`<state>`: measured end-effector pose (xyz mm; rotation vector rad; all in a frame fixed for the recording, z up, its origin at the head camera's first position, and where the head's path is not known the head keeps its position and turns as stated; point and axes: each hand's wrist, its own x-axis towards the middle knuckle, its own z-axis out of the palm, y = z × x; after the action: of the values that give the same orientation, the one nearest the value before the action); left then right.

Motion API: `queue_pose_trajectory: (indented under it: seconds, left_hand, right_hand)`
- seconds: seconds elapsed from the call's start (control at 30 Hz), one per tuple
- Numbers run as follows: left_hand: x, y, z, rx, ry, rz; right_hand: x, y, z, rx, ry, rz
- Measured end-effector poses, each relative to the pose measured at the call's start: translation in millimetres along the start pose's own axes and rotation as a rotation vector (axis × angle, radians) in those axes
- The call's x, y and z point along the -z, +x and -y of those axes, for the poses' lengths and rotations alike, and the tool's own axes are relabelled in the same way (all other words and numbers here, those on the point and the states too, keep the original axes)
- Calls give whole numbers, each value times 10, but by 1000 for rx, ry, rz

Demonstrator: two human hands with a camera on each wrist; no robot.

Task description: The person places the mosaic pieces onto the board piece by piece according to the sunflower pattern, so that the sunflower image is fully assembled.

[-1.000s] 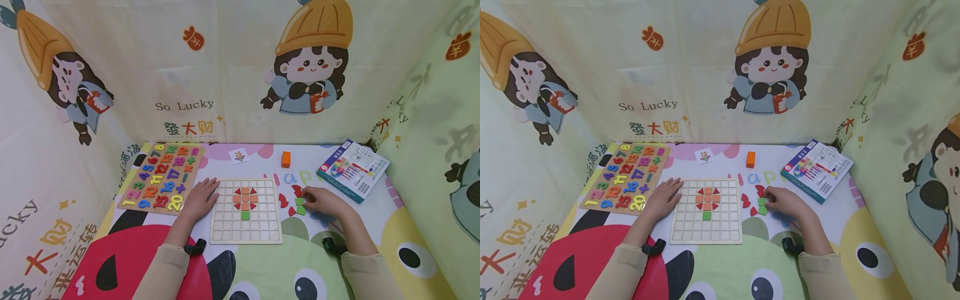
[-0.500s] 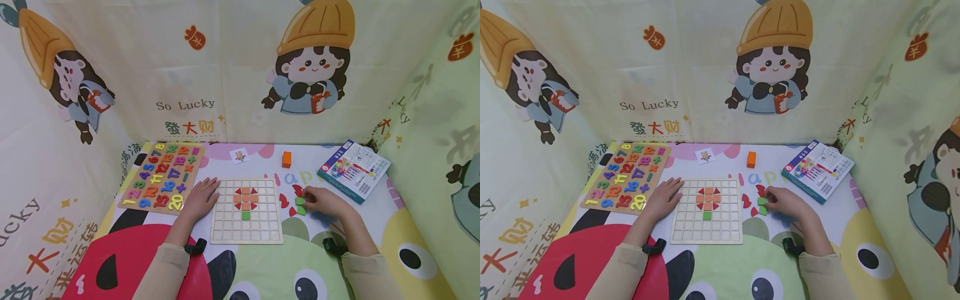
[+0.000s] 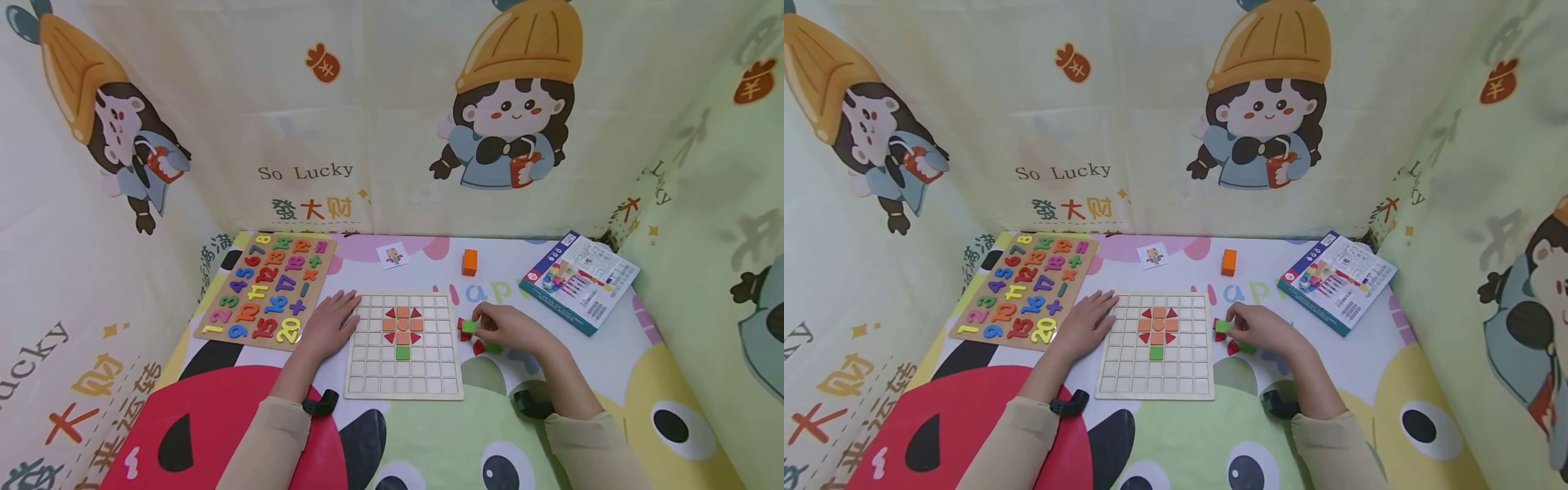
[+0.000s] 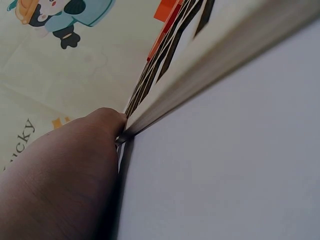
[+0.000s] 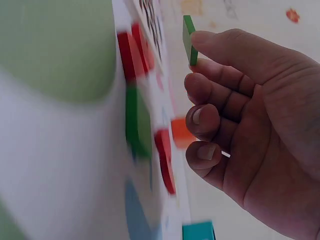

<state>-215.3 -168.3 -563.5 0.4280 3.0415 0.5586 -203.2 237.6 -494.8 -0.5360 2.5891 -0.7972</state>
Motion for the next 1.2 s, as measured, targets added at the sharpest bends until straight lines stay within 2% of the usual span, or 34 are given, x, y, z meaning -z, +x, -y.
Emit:
queue_pose_trajectory:
  seconds: [0.5,1.0,1.2]
  left_hand:
    - [8,-8,-4,3,-5,13]
    - [-7,9,20,-7,6,6]
    - [-8,7,26,-11,1,3]
  right_hand:
    - [-405,223,477,135,3,42]
    - [-746,326,745,249,-21,122]
    - [-806,320,797,269,-87,96]
